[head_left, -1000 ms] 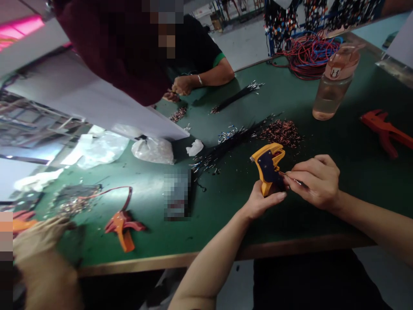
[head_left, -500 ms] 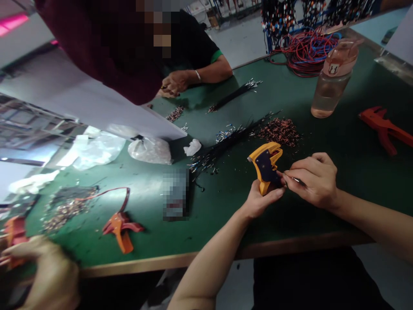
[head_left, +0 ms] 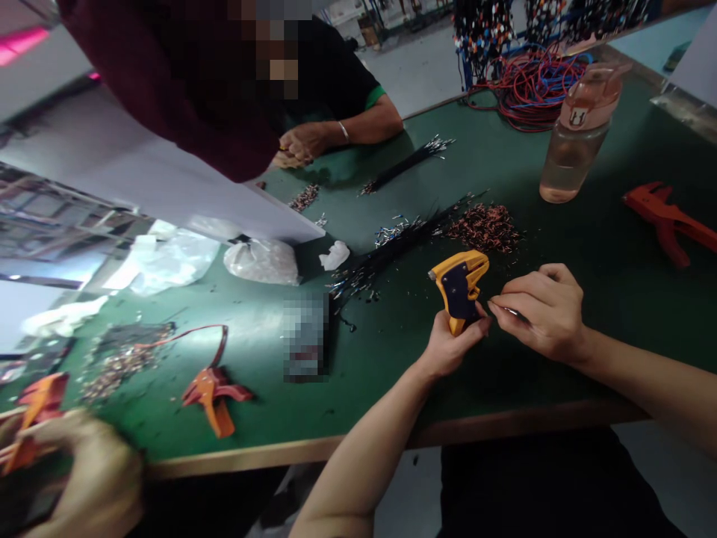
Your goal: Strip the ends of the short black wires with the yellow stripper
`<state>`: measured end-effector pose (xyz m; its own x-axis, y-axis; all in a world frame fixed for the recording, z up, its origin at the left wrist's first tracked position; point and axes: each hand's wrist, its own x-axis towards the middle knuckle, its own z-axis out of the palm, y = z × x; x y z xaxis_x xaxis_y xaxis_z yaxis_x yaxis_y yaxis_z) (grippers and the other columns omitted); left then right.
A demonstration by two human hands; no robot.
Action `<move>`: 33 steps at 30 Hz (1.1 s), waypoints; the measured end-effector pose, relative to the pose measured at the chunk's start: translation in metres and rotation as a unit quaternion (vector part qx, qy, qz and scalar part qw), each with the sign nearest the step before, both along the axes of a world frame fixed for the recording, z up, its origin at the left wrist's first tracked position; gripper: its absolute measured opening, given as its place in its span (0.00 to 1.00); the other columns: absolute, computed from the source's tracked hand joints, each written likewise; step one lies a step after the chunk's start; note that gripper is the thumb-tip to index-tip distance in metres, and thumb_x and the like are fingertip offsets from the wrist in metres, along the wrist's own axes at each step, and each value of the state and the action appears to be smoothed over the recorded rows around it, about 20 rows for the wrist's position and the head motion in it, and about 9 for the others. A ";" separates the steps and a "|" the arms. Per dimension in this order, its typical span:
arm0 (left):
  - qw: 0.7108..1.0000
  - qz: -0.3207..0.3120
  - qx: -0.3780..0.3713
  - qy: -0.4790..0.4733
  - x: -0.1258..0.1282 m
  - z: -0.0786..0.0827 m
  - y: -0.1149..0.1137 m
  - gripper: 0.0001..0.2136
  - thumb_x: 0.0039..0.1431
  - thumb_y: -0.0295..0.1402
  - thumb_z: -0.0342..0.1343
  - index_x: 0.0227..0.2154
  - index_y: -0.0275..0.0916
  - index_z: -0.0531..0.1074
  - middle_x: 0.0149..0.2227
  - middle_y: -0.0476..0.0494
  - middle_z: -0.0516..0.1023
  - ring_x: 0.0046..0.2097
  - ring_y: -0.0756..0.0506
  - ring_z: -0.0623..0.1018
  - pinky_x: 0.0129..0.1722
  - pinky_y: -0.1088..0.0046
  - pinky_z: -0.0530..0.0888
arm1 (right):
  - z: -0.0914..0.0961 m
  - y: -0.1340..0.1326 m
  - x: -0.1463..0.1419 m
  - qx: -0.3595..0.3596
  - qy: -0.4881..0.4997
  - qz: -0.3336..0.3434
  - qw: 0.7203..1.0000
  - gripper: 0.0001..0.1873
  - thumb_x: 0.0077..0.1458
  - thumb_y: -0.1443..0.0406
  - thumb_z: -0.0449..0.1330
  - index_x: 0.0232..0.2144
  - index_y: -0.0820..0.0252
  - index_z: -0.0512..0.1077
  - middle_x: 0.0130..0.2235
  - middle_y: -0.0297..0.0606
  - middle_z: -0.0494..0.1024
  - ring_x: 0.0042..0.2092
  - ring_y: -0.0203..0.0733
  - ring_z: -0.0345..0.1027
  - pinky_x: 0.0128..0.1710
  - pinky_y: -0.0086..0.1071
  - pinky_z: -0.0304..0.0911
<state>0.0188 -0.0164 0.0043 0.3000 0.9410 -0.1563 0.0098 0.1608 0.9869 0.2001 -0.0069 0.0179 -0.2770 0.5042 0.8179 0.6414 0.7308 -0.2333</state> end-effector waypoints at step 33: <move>0.979 -0.117 -0.113 -0.127 -0.019 -0.018 0.005 0.27 0.42 0.41 0.74 0.46 0.37 0.77 0.37 0.42 0.80 0.38 0.45 0.79 0.45 0.65 0.74 | -0.017 0.027 0.010 -0.409 0.414 0.093 0.808 0.14 0.57 0.53 0.64 0.27 0.56 0.74 0.25 0.31 0.74 0.29 0.36 0.67 0.35 0.35 0.66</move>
